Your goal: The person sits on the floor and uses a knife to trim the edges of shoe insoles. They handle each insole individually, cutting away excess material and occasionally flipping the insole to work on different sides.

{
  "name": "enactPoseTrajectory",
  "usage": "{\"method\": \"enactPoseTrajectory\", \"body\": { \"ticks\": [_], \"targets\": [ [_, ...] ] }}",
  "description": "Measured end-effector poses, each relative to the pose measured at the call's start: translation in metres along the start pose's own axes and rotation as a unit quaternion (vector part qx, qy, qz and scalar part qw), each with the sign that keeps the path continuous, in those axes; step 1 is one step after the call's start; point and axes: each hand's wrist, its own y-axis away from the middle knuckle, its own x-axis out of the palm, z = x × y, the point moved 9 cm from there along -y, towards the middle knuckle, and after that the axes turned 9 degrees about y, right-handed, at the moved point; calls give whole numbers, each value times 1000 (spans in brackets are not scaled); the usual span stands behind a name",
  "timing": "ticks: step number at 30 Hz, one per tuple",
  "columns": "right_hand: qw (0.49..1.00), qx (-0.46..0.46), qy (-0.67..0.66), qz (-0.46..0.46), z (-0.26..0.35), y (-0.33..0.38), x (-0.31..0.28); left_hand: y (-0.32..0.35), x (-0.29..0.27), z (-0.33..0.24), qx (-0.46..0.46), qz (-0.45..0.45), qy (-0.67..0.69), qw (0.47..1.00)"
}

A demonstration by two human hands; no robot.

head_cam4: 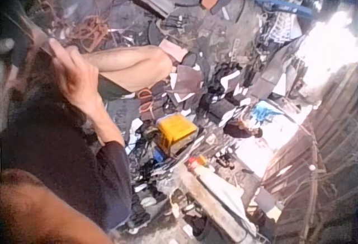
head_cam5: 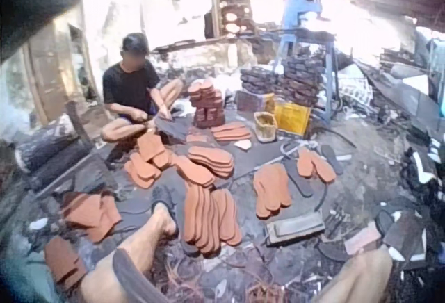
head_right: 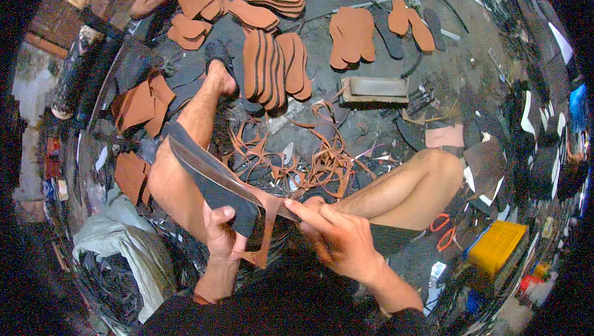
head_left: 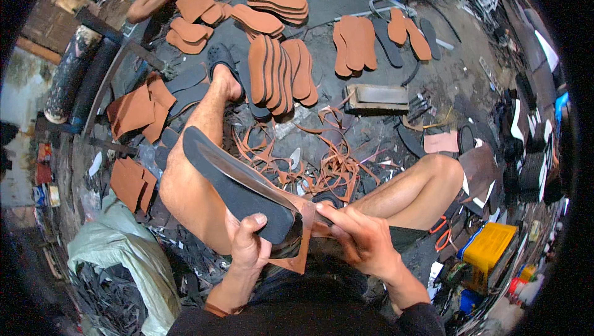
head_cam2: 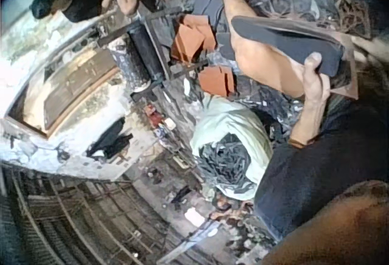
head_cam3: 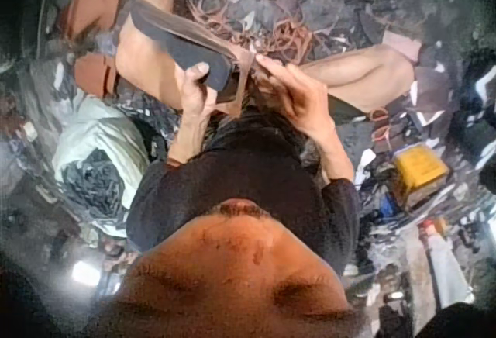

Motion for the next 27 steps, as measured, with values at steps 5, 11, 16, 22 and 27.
{"method": "enactPoseTrajectory", "body": {
  "ticks": [5, 11, 16, 22, 27],
  "targets": [
    [998, -45, 34, -31, 2, -32, 23, 5, 2, 2, 30, -19, -95, 995],
    [984, -45, -120, -122, -28, -49, 12, 7, -4, -12, 91, -2, -142, 986],
    [853, 139, -499, -66, -87, 3, 12, -22, 31, -62, 501, 70, -344, 791],
    [772, 204, -603, 1, -39, 26, 48, 5, 86, -62, 637, 84, -458, 614],
    [788, 202, -576, -82, -67, 19, 36, 28, 88, -110, 631, -37, -563, 532]
  ]
}}
